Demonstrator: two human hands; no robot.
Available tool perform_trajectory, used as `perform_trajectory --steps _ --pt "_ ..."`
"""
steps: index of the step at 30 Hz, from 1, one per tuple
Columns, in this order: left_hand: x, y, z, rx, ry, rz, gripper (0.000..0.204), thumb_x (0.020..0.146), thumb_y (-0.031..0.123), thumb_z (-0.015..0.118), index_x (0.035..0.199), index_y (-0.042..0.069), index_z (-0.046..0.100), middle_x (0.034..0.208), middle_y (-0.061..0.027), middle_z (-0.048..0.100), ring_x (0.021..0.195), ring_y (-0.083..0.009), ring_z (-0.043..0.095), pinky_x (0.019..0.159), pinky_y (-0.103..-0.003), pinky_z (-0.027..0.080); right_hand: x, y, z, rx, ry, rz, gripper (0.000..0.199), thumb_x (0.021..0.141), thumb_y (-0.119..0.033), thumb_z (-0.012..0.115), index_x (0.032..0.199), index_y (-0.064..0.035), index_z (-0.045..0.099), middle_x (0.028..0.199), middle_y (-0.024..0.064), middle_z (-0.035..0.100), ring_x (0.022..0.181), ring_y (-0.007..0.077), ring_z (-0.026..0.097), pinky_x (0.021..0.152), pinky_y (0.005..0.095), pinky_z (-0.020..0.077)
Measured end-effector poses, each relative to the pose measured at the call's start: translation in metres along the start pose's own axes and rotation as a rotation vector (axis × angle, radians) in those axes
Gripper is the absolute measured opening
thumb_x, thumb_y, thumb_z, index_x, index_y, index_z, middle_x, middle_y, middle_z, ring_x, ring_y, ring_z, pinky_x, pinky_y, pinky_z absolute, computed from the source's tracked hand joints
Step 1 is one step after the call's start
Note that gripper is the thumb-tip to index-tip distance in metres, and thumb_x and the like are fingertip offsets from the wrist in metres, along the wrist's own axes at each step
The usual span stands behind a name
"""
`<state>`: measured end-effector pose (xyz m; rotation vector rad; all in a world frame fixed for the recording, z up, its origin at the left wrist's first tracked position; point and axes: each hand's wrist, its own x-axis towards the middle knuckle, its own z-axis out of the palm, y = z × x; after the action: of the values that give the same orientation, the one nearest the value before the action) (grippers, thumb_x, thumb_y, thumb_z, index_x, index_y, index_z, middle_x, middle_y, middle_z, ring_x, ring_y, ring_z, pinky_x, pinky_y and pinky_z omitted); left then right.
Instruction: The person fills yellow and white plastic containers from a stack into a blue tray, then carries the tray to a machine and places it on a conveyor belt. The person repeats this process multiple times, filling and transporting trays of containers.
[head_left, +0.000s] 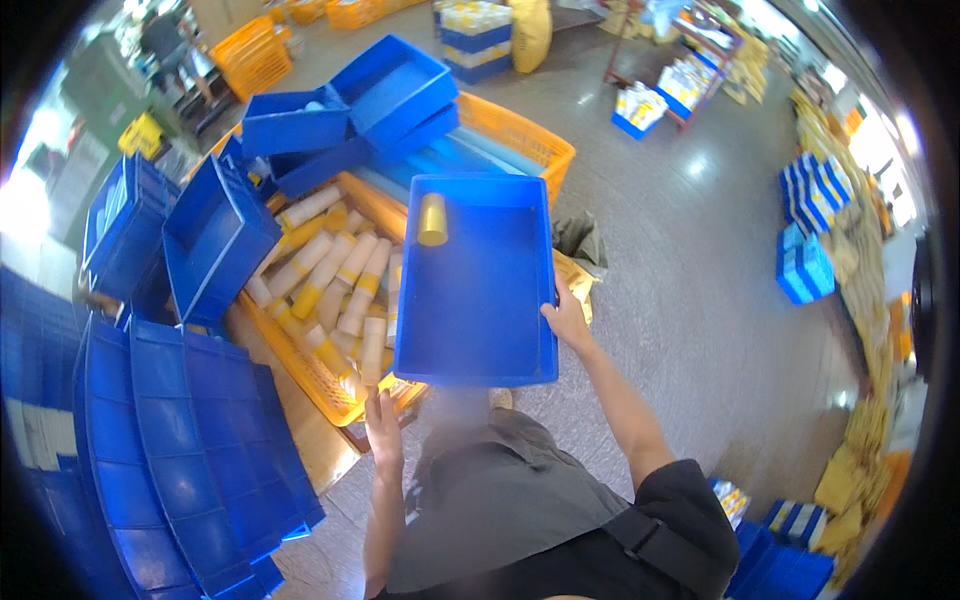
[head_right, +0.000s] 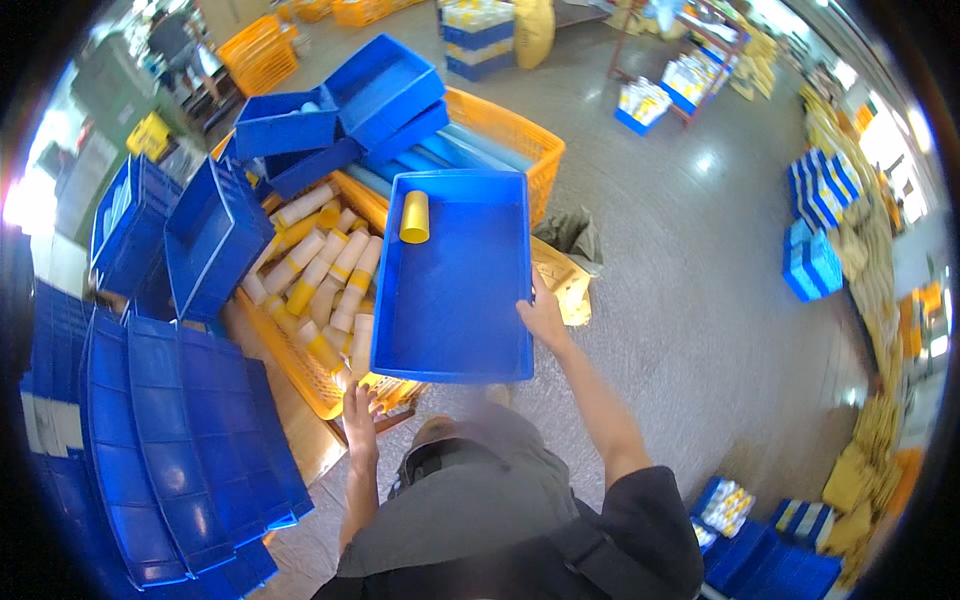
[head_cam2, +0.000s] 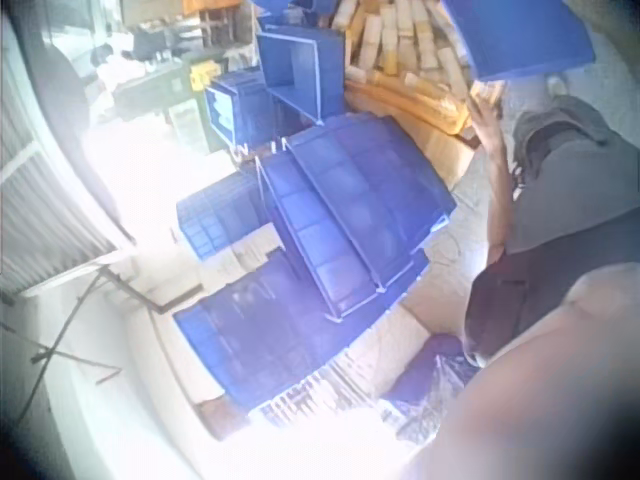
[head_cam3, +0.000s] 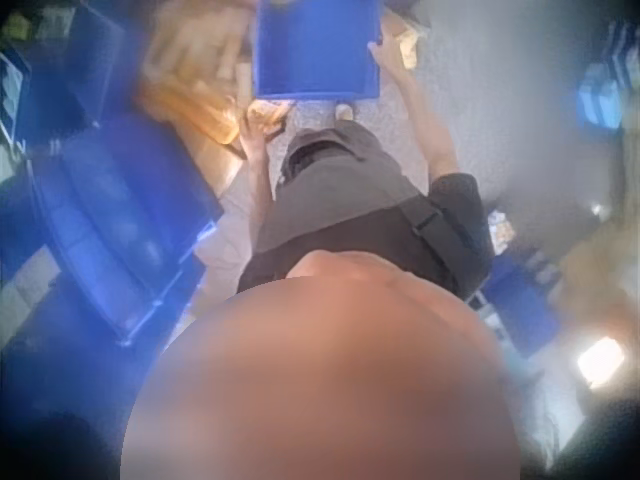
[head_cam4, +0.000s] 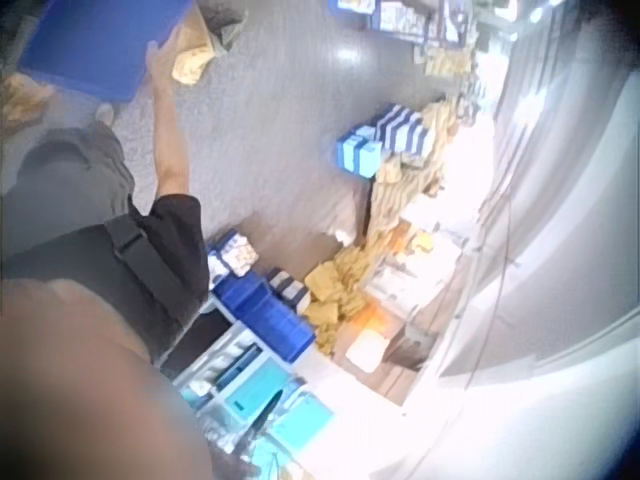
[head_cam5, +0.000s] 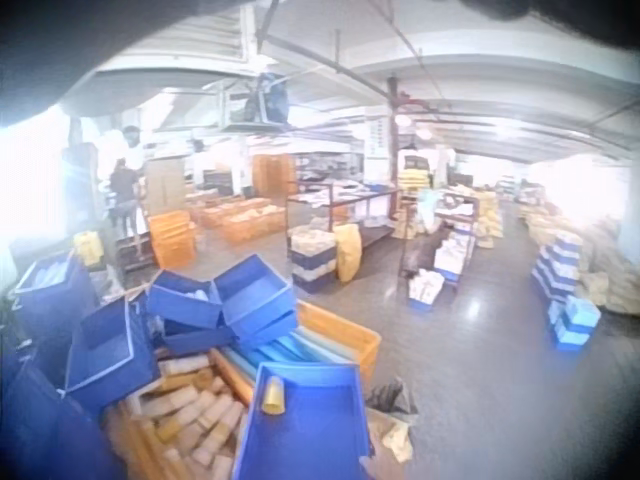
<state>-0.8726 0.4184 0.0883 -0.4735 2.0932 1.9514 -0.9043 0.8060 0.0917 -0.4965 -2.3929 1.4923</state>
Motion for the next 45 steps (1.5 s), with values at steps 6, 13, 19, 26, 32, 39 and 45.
perform_trajectory --steps 6,13,19,26,32,39,45 --pt "0.07 0.027 0.082 0.199 -0.06 0.167 0.07 0.095 0.03 0.066 0.15 -0.002 0.037 0.141 -0.0266 0.052 0.125 -0.0343 0.057 0.103 -0.041 0.047 0.121 0.004 0.026 -0.227 -0.166 -0.088 0.057 0.082 -0.008 0.054 0.139 -0.0001 0.05 0.109 0.0276 0.067 0.098 0.0413 0.066 0.09 0.0449 0.0512" --pt "0.102 0.039 0.109 0.312 -0.004 0.149 0.049 0.093 0.022 0.07 0.131 -0.004 0.057 0.114 -0.0205 0.068 0.101 -0.027 0.068 0.088 -0.036 0.054 0.162 -0.061 0.083 -0.553 -0.097 -0.724 0.039 0.082 -0.009 0.072 0.12 -0.0063 0.064 0.129 0.0153 0.059 0.124 0.0352 0.054 0.104 0.0455 0.0439" --pt "0.156 0.01 0.099 0.144 0.025 -0.022 0.033 0.095 0.029 0.061 0.118 0.006 0.068 0.103 -0.0179 0.073 0.09 -0.0337 0.072 0.082 -0.041 0.055 0.219 -0.076 0.199 -0.759 -0.515 -1.016 0.037 0.074 -0.013 0.08 0.106 -0.0019 0.067 0.149 0.0151 0.046 0.138 0.0369 0.044 0.106 0.0471 0.0429" --pt "0.279 -0.066 0.141 0.771 0.209 -0.036 0.062 0.089 0.029 0.067 0.142 0.005 0.044 0.135 -0.0249 0.051 0.123 -0.0422 0.054 0.098 -0.049 0.049 0.265 -0.069 0.185 -0.552 -0.213 -0.846 0.058 0.073 -0.029 0.085 0.117 -0.002 0.058 0.123 0.0167 0.058 0.113 0.0369 0.056 0.1 0.0451 0.0417" --pt "0.319 -0.115 0.176 1.336 0.252 0.195 0.058 0.096 0.023 0.05 0.148 0.002 0.039 0.143 -0.0245 0.048 0.124 -0.0368 0.053 0.091 -0.042 0.052 0.342 -0.065 0.141 -0.992 -0.135 -0.683 0.055 0.073 -0.029 0.083 0.115 -0.0037 0.06 0.136 0.017 0.049 0.132 0.0372 0.043 0.108 0.0565 0.0314" --pt "0.305 -0.087 0.109 0.319 0.323 -0.291 0.083 0.082 0.026 0.079 0.147 -0.002 0.037 0.121 -0.0207 0.064 0.104 -0.0337 0.066 0.087 -0.046 0.056 0.306 -0.07 0.128 -0.702 -0.104 -0.777 0.05 0.076 -0.024 0.081 0.118 -0.0031 0.061 0.145 0.0193 0.045 0.136 0.0413 0.04 0.111 0.0566 0.0316" --pt "0.336 -0.148 0.137 0.578 0.176 -0.12 0.073 0.085 0.033 0.077 0.141 0.002 0.041 0.108 -0.0143 0.066 0.097 -0.0279 0.067 0.081 -0.039 0.056 0.237 -0.084 0.136 -0.494 -0.241 -0.753 0.045 0.08 -0.014 0.076 0.12 -0.0056 0.057 0.141 0.0187 0.048 0.132 0.0417 0.045 0.109 0.0507 0.0363"
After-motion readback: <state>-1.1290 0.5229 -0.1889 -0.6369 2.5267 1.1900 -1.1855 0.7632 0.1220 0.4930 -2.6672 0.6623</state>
